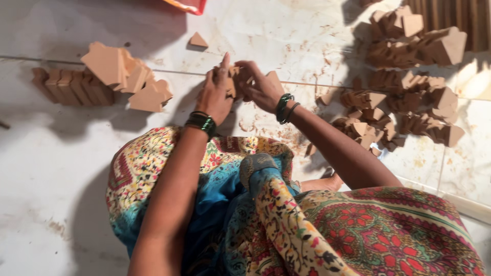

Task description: The person sits on the floor and repeatedly picks up small wooden pieces, aligns them, and stacks them into neat piles. The person then gathers the stacked pieces and places them into a red and yellow bag.

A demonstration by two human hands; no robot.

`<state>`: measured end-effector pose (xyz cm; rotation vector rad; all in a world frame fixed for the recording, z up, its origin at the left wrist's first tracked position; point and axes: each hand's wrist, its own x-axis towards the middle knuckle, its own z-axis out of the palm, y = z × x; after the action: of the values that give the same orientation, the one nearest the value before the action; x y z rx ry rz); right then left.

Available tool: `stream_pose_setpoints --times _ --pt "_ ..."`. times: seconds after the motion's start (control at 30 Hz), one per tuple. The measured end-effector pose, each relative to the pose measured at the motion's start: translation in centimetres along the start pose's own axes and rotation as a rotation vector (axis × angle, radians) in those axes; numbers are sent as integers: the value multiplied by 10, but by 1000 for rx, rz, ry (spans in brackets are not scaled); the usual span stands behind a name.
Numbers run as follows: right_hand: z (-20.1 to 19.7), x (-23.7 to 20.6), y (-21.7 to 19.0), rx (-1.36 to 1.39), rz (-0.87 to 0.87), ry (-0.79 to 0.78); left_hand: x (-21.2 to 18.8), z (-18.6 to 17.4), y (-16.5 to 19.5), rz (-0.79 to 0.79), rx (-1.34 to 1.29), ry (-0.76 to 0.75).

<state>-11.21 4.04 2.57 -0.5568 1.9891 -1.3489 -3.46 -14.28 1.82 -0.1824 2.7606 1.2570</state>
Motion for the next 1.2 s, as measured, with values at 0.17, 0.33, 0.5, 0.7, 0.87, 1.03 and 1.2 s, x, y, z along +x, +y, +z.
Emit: stream_pose_setpoints --times 0.17,0.33,0.5,0.7,0.87,1.03,1.2 --pt "-2 -11 -14 -3 65 -65 1 -12 -7 64 -22 18" --pt "-6 -12 -17 55 98 -80 11 -7 -16 81 -74 79" --pt "-7 -9 1 60 37 43 17 -4 -22 225 -133 113" --pt "-10 -7 7 86 149 28 20 -4 -20 164 -176 63" --pt "-7 -17 -5 92 83 39 14 -2 -17 196 -170 70" --pt "-4 -24 -13 44 115 38 12 -8 -17 138 -94 40" --pt "-2 -23 -11 -98 -31 11 15 -15 -19 77 -8 12"
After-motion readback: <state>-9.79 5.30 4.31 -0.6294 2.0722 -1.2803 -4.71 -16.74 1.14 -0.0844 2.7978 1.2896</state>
